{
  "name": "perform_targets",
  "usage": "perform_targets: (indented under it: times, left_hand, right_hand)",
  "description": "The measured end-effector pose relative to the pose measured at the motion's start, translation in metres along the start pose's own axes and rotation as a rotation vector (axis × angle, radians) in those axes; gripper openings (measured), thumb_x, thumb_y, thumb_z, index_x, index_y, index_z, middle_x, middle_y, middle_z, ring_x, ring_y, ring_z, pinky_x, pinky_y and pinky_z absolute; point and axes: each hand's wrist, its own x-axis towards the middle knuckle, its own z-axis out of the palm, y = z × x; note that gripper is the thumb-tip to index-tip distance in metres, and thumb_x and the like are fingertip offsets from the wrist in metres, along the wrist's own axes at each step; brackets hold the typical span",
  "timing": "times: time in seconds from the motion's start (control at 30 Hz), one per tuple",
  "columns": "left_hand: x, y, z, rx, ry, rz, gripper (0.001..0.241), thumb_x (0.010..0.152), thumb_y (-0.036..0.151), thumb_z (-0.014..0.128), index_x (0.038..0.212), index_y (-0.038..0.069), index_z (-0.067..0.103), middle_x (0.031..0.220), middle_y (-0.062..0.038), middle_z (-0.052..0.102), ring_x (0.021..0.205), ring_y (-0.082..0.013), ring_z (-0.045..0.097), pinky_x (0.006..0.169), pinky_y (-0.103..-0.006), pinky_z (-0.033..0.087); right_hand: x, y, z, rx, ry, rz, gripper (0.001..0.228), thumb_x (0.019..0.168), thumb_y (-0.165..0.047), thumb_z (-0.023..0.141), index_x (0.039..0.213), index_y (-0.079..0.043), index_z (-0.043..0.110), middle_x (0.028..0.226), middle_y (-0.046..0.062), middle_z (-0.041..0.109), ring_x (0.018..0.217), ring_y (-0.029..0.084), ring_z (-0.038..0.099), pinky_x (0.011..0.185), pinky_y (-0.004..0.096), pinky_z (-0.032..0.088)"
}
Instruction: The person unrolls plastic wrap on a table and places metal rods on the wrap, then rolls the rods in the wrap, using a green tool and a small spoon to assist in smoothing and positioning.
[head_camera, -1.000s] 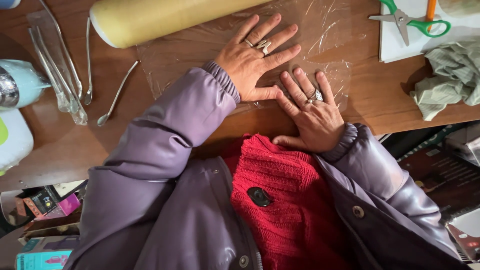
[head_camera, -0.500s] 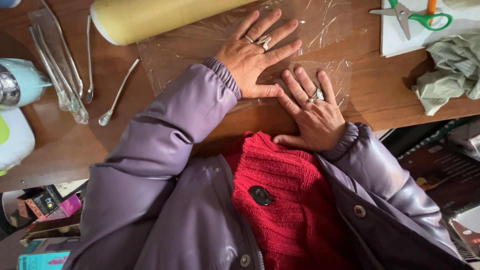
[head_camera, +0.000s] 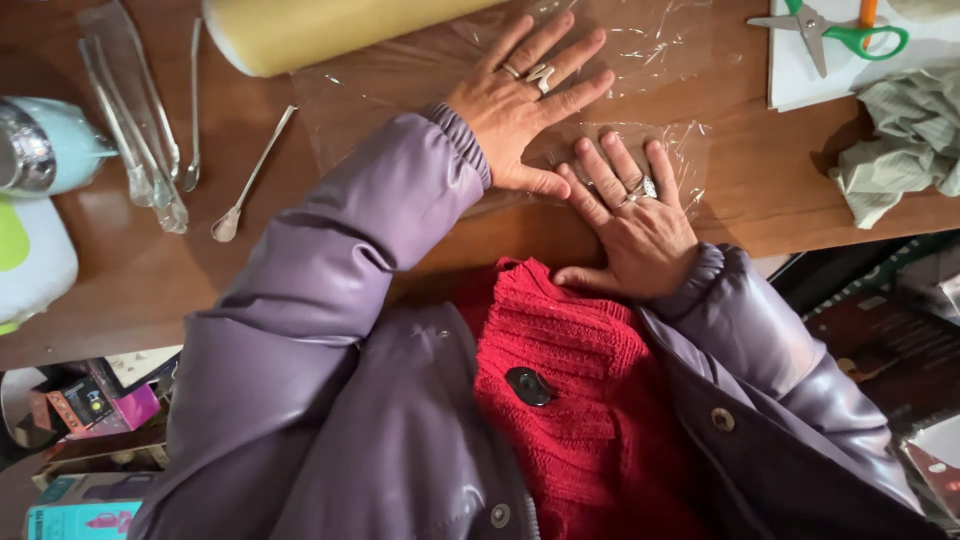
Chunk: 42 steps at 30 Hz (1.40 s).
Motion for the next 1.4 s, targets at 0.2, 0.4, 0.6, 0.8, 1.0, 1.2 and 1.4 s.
perform_targets:
  times: [0.2,0.4,0.6,0.8,1.0,1.2,1.4]
  left_hand:
    - [-0.033,0.007,-0.038,0.04,-0.043,-0.036,0.118,0.083,0.072,0.076,0.168,0.011,0.021,0.172,-0.011,0.008,0.155,-0.0345,-0.002,0.126,-0.0544,-0.002]
    - [-0.081,-0.01,-0.029,0.08,0.049,0.015,0.106,0.085,0.068,0.07,0.162,0.005,0.035,0.169,-0.013,0.025,0.154,-0.0339,0.009,0.125,-0.0536,0.008]
    - [-0.083,-0.023,-0.01,0.071,0.039,0.02,0.109,0.085,0.078,0.062,0.164,0.008,0.034,0.171,-0.012,0.019,0.155,-0.0347,0.008,0.125,-0.0542,0.005]
    - [-0.081,-0.028,-0.004,0.04,0.047,0.007,0.114,0.079,0.082,0.064,0.163,0.008,0.038,0.171,-0.012,0.019,0.155,-0.0353,0.008,0.125,-0.0542,0.003]
    - [-0.079,-0.03,-0.003,0.023,0.005,-0.025,0.116,0.081,0.086,0.057,0.166,0.012,0.032,0.172,-0.011,0.015,0.156,-0.0334,0.003,0.125,-0.0532,-0.001]
    - [-0.081,-0.028,-0.006,0.013,0.051,-0.018,0.112,0.081,0.081,0.064,0.165,0.011,0.036,0.171,-0.012,0.018,0.155,-0.0344,0.005,0.125,-0.0533,0.001]
    - [-0.081,-0.029,-0.003,0.002,0.047,-0.019,0.114,0.08,0.081,0.064,0.166,0.012,0.034,0.171,-0.014,0.016,0.155,-0.0351,0.004,0.125,-0.0543,0.0]
  right_hand:
    - [-0.002,-0.001,-0.003,-0.005,-0.012,0.01,0.112,0.087,-0.084,0.045,0.162,-0.001,0.036,0.169,0.026,0.021,0.156,0.047,0.012,0.116,0.078,0.003]
    - [0.022,-0.015,-0.007,-0.029,-0.08,-0.064,0.109,0.088,-0.081,0.048,0.164,-0.005,0.029,0.169,0.021,0.021,0.157,0.038,0.012,0.12,0.072,0.001]
    - [0.046,-0.025,0.01,0.001,-0.116,-0.129,0.107,0.086,-0.08,0.047,0.162,-0.005,0.033,0.169,0.021,0.026,0.157,0.042,0.017,0.122,0.067,0.004]
    - [0.047,-0.03,0.012,0.02,-0.125,-0.119,0.108,0.087,-0.079,0.047,0.162,-0.003,0.034,0.169,0.023,0.024,0.157,0.042,0.017,0.121,0.068,0.002]
    - [0.044,-0.035,0.015,0.028,-0.109,-0.089,0.11,0.084,-0.081,0.051,0.162,-0.004,0.034,0.169,0.024,0.024,0.157,0.042,0.017,0.121,0.069,0.003]
    - [0.044,-0.039,0.016,0.024,-0.106,-0.07,0.111,0.084,-0.081,0.051,0.161,-0.003,0.034,0.169,0.025,0.024,0.157,0.043,0.017,0.12,0.071,0.004]
    - [0.044,-0.045,0.017,0.01,-0.091,-0.063,0.11,0.086,-0.081,0.049,0.161,-0.001,0.036,0.168,0.026,0.024,0.156,0.045,0.018,0.119,0.072,0.004]
